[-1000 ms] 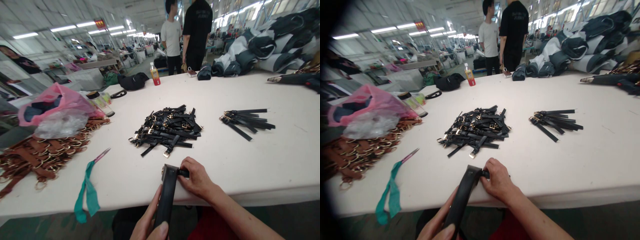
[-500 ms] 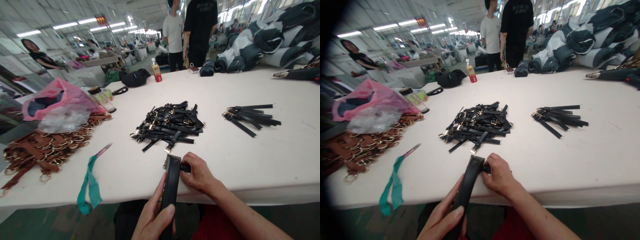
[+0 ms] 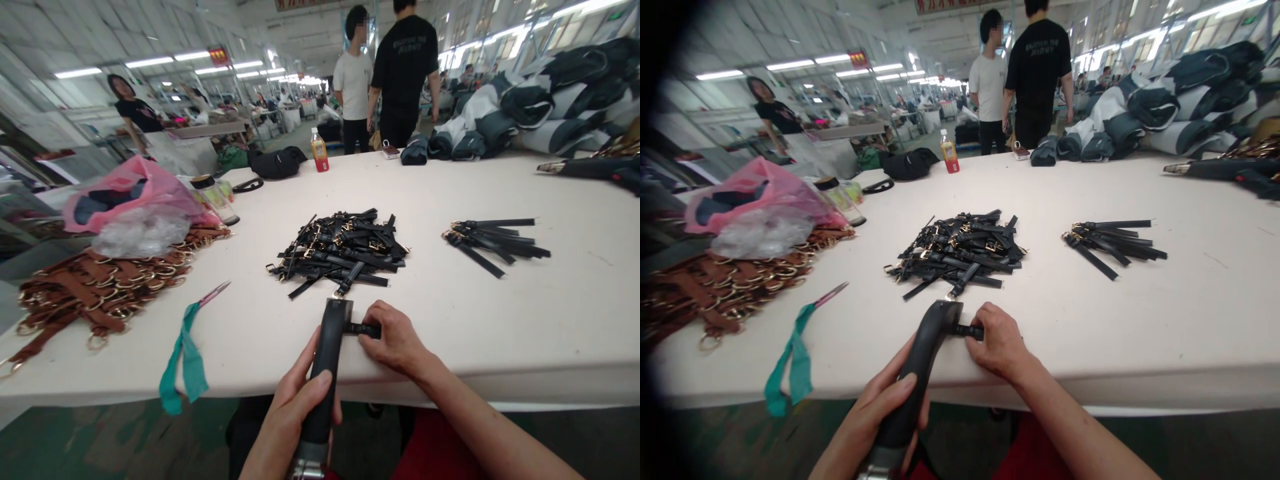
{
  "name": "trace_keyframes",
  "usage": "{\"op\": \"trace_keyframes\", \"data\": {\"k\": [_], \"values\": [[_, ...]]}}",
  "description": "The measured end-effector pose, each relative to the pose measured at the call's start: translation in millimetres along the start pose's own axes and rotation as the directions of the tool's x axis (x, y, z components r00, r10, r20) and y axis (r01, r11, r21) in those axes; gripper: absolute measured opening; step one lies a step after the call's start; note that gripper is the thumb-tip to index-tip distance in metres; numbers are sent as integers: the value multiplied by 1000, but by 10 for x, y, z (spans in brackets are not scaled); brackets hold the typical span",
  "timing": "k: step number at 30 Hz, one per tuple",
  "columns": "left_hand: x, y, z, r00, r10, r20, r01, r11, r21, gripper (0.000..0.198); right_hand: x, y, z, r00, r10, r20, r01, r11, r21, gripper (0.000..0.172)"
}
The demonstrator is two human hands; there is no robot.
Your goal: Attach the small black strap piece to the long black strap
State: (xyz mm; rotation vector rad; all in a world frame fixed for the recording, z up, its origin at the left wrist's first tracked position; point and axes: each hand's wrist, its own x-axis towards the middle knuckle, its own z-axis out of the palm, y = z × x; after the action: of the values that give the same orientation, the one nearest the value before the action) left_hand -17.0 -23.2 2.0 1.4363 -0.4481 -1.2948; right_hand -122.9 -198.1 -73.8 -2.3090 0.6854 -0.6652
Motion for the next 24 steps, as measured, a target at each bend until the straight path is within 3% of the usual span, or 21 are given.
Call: {"op": "trace_keyframes", "data": {"k": [3, 7, 13, 18, 24], "values": [[-125, -67, -54, 999, 45, -23, -44, 999, 24, 78, 0, -13, -11, 1000, 4, 3, -4, 1000, -3, 9], [-228, -166, -29, 997, 70, 24, -72, 993, 91, 82, 1, -33, -18, 1000, 6, 7, -6, 1000, 5, 8], [-89, -111, 46, 998, 48, 43, -53, 991, 121, 78, -4, -48, -21, 1000, 2, 10, -2, 1000, 10, 10], [3, -29, -29, 997, 9, 72, -8, 1000, -6, 73, -13, -38, -22, 1000, -4, 23, 4, 1000, 0, 11], [-123, -119, -223, 997, 53, -52, -54, 998, -16, 85, -17, -11, 1, 999, -1, 33, 1, 1000, -4, 9]]}}
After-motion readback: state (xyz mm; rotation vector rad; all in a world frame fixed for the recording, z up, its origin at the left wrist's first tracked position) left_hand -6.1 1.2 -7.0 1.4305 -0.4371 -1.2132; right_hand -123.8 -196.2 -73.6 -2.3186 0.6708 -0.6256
